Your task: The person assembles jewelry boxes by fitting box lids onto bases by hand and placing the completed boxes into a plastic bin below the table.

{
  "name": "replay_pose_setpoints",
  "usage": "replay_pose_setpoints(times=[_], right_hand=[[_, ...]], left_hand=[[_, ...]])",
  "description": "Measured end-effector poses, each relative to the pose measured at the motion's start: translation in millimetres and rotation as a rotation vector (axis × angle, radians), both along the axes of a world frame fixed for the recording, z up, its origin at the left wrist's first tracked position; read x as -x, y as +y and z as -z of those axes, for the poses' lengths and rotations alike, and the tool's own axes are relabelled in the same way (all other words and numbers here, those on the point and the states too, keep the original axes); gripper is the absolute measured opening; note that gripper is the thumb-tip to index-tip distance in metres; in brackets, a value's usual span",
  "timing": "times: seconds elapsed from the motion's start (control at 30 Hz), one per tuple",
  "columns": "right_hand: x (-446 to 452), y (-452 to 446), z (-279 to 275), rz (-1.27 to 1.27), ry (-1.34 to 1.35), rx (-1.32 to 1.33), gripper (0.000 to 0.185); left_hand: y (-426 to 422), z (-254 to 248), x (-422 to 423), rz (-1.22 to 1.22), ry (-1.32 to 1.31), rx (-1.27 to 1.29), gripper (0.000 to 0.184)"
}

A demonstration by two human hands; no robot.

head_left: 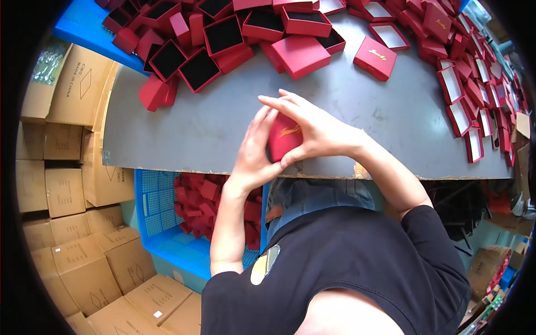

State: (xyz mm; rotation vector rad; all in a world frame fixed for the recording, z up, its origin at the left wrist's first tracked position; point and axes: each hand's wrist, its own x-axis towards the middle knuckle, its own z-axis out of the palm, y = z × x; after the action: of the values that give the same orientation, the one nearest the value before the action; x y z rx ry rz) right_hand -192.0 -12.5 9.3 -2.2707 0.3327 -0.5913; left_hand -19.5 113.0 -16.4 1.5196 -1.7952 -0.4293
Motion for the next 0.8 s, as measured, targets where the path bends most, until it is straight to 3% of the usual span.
replay_pose_setpoints(times=[0.07, 0.1, 0.17, 0.23, 0.3, 0.37, 0.43, 0.53, 0.6, 0.7, 0.73, 0.8], right_hand=[[22.3, -11.1, -11.3, 0.01, -0.094, -0.001, 0.083], [36.8, -26.4, -12.6, 0.098, -0.112, 0.127, 0.056], [70.0, -61.9, -14.4, 0.314, -0.093, 0.205, 0.041], [101.5, -102.4, -1.6, 0.602, 0.041, 0.374, 0.044], [117.7, -134.4, 10.6, 0.73, 0.179, 0.454, 0.064], [119.2, -151.3, 17.9, 0.757, 0.251, 0.418, 0.073], [118.0, -163.1, 23.2, 0.739, 0.334, 0.386, 0.074], [115.5, -168.2, 26.0, 0.718, 0.398, 0.37, 0.073], [116.9, -167.9, 30.6, 0.743, 0.366, 0.368, 0.067], [123.3, -157.9, 25.3, 0.754, 0.47, 0.524, 0.064], [125.3, -148.5, 24.9, 0.751, 0.396, 0.635, 0.06], [129.8, -127.2, 14.0, 0.653, 0.431, 0.606, 0.059]], left_hand=[[29.8, -23.4, -17.1, -0.135, -0.102, -0.143, 0.095], [46.4, -34.2, -30.0, -0.176, -0.155, -0.242, 0.095], [82.0, -50.9, -52.5, -0.329, -0.294, -0.373, 0.099], [101.4, -85.4, -54.9, -0.452, -0.573, -0.685, 0.112], [98.4, -104.3, -52.4, -0.451, -0.594, -0.677, 0.111], [59.1, -106.2, -45.9, -0.272, -0.454, -0.369, 0.103], [-11.2, -90.9, -30.7, -0.086, -0.261, -0.045, 0.08], [-122.6, -54.7, -4.3, -0.071, -0.36, 0.235, 0.068], [-165.5, -52.0, 15.9, -0.135, -0.516, 0.048, 0.065], [-188.4, -46.3, 26.1, -0.26, -0.637, 0.042, 0.062], [-188.7, -45.3, 28.4, -0.285, -0.647, 0.072, 0.062], [-187.5, -53.9, 31.0, -0.273, -0.65, -0.052, 0.065]])
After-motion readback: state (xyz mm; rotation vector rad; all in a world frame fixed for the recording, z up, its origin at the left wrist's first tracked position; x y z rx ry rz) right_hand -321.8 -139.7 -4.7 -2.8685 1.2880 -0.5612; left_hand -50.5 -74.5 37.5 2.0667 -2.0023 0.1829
